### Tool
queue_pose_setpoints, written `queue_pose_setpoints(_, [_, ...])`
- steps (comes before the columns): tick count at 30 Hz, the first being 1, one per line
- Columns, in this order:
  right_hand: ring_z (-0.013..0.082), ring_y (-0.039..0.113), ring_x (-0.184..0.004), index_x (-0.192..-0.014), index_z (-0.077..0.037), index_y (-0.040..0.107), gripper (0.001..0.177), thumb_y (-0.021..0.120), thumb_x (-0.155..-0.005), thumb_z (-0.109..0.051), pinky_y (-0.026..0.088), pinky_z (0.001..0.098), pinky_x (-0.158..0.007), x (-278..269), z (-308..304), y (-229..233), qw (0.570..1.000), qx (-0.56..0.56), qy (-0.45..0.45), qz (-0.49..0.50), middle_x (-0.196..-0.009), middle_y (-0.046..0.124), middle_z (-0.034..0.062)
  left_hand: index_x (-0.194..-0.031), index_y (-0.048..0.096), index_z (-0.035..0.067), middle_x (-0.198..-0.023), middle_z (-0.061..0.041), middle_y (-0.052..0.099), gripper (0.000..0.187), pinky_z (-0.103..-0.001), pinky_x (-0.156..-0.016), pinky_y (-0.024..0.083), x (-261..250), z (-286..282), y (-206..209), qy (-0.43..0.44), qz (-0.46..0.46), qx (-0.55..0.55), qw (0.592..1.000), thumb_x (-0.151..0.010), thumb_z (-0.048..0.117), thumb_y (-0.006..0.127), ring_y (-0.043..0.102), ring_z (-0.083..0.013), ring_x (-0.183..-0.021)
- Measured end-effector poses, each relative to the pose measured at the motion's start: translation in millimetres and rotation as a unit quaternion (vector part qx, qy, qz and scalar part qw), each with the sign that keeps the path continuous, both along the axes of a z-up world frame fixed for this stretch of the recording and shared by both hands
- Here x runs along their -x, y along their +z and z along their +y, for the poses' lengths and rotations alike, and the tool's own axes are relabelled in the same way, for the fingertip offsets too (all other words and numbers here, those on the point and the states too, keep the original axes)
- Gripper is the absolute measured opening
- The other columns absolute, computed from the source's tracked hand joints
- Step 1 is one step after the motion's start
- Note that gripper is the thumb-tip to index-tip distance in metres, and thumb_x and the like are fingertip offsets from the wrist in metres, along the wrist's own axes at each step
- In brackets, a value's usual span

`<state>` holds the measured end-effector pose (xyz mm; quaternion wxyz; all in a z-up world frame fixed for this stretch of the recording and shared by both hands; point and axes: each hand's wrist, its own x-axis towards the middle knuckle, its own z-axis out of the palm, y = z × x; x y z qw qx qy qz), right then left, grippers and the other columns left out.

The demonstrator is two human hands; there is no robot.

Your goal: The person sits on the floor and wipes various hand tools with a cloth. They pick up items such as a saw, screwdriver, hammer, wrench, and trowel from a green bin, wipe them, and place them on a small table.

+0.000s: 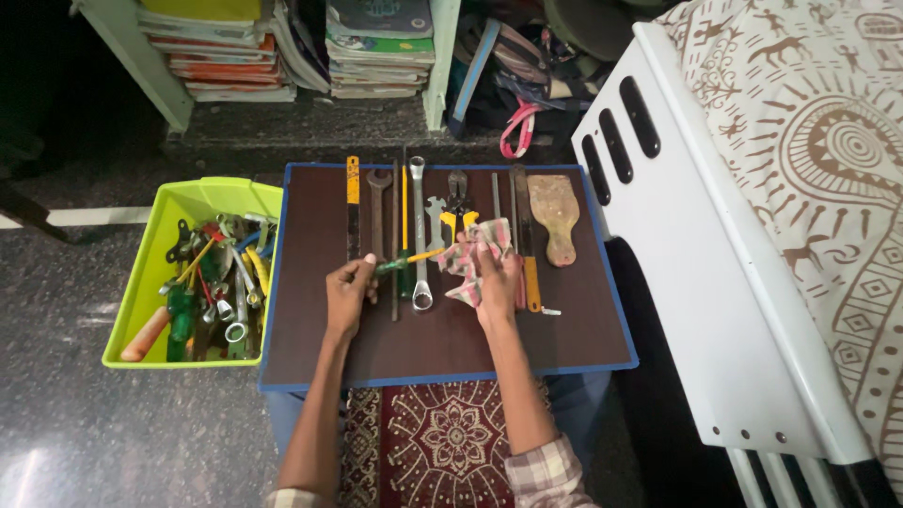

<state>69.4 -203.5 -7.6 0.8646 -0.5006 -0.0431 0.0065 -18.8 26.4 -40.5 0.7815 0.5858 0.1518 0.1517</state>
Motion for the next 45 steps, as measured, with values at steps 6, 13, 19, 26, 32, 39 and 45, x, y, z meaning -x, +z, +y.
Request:
queue_pose_setpoints(6, [0.0369,0.064,-0.13,-0.141,-0.004,0.058,0.049,0.054,-0.095,0.011,0.055,0.0414,-0.107,16,8,-11,0.861,0.397,-0.159,-0.276,-0.142,0.064,0.0193,-0.107,0.077,-0.003,-0.074,-0.006,0.07,0.029,-0.025,-0.053,0.051,0,3,5,-0.023,-0.016,0.018,0.999,-0.096,0.024,0.07,0.062,-0.0099,-0.059])
queue_pose_setpoints(13, [0.0391,0.047,-0.144,-0.132,-0.008,0.065,0.05,0.053,-0.093,0.019,0.024,0.0573,-0.121,55,62,5,0.719,0.539,-0.037,-0.436,-0.148,0.058,0.0186,-0.086,0.075,-0.003,-0.07,-0.008,0.07,0.032,-0.025,-0.053,0.051,-1,6,-5,-0.042,-0.034,0.0,0.999,-0.101,0.024,0.068,0.065,-0.0114,-0.058])
queue_pose_setpoints(19, [0.0352,0.044,-0.147,-0.127,-0.007,0.066,0.053,0.057,-0.083,0.021,0.02,0.054,-0.13,42,37,24,0.689,0.616,-0.09,-0.37,-0.148,0.06,0.013,-0.082,0.074,0.0,-0.066,-0.008,0.069,0.03,-0.025,-0.047,0.047,0,8,-10,-0.024,-0.003,0.026,0.999,-0.098,0.024,0.068,0.061,-0.0116,-0.051])
queue_pose_setpoints(26, [0.0393,0.046,-0.147,-0.132,-0.005,0.064,0.049,0.06,-0.089,0.019,0.029,0.0501,-0.127,30,23,20,0.726,0.56,-0.117,-0.382,-0.149,0.058,0.0153,-0.085,0.075,0.001,-0.066,-0.008,0.068,0.029,-0.024,-0.046,0.047,2,7,-3,-0.016,-0.008,0.039,0.999,-0.099,0.025,0.067,0.061,-0.011,-0.05])
queue_pose_setpoints(32, [0.0352,0.05,-0.143,-0.128,-0.008,0.069,0.05,0.059,-0.087,0.018,0.036,0.0519,-0.124,60,59,7,0.698,0.559,-0.009,-0.447,-0.143,0.061,0.0127,-0.083,0.073,0.001,-0.068,-0.008,0.069,0.031,-0.025,-0.048,0.047,4,7,-2,-0.016,-0.026,0.076,0.997,-0.1,0.025,0.067,0.062,-0.0116,-0.053])
queue_pose_setpoints(39, [0.0359,0.054,-0.136,-0.137,-0.012,0.065,0.055,0.058,-0.091,0.017,0.051,0.0411,-0.102,35,28,29,0.794,0.519,-0.08,-0.306,-0.147,0.057,0.0158,-0.089,0.077,0.0,-0.069,-0.009,0.07,0.028,-0.024,-0.049,0.047,3,7,-4,-0.018,-0.012,0.044,0.999,-0.098,0.025,0.068,0.062,-0.0108,-0.053])
queue_pose_setpoints(45, [0.0384,0.055,-0.135,-0.139,-0.003,0.059,0.063,0.054,-0.08,0.02,0.053,0.0398,-0.11,36,14,41,0.807,0.506,-0.074,-0.296,-0.147,0.056,0.0211,-0.09,0.076,-0.001,-0.068,-0.009,0.07,0.029,-0.024,-0.049,0.047,1,6,-8,-0.011,-0.016,0.034,0.999,-0.099,0.025,0.07,0.061,-0.0108,-0.053])
